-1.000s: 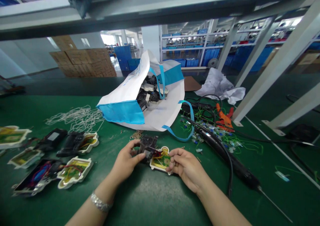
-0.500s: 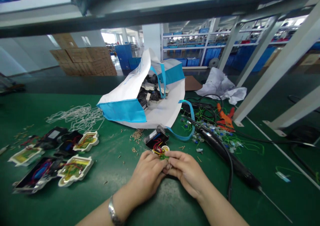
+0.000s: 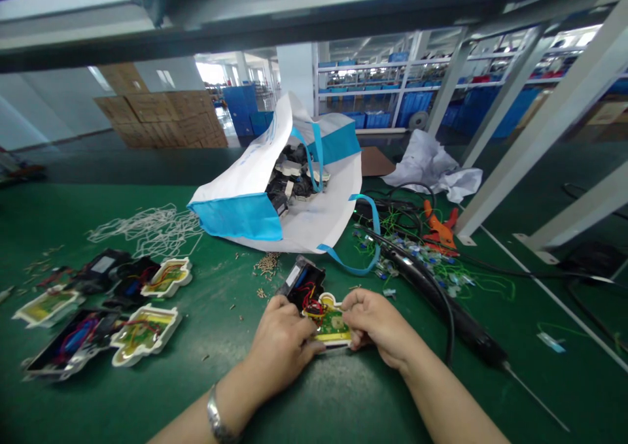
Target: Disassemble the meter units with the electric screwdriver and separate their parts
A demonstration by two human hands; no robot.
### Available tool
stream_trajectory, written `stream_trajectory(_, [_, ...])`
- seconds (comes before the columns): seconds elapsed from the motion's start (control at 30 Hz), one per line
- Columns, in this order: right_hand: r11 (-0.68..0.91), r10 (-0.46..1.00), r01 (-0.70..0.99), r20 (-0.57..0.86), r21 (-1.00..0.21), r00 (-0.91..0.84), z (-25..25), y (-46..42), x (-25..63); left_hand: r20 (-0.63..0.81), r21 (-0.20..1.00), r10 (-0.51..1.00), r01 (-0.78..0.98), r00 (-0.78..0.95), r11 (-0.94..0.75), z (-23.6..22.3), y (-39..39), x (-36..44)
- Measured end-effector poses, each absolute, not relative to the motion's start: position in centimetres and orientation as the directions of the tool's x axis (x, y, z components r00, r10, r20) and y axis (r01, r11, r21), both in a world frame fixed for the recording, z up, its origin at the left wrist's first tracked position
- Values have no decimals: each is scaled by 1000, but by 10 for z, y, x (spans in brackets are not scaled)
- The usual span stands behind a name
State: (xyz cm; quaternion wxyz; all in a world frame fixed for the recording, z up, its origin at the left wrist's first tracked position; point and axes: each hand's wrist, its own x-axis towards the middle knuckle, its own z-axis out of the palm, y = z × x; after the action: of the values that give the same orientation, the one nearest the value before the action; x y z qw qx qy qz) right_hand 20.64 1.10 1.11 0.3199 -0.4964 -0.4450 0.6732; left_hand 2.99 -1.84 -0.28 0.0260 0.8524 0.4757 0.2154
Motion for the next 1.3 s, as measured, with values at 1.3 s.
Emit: stream_trajectory(1.3, [-283,956,-362,-229,-888,-185,4,19,213,158,927,971,311,180,-209,-3,-9,15])
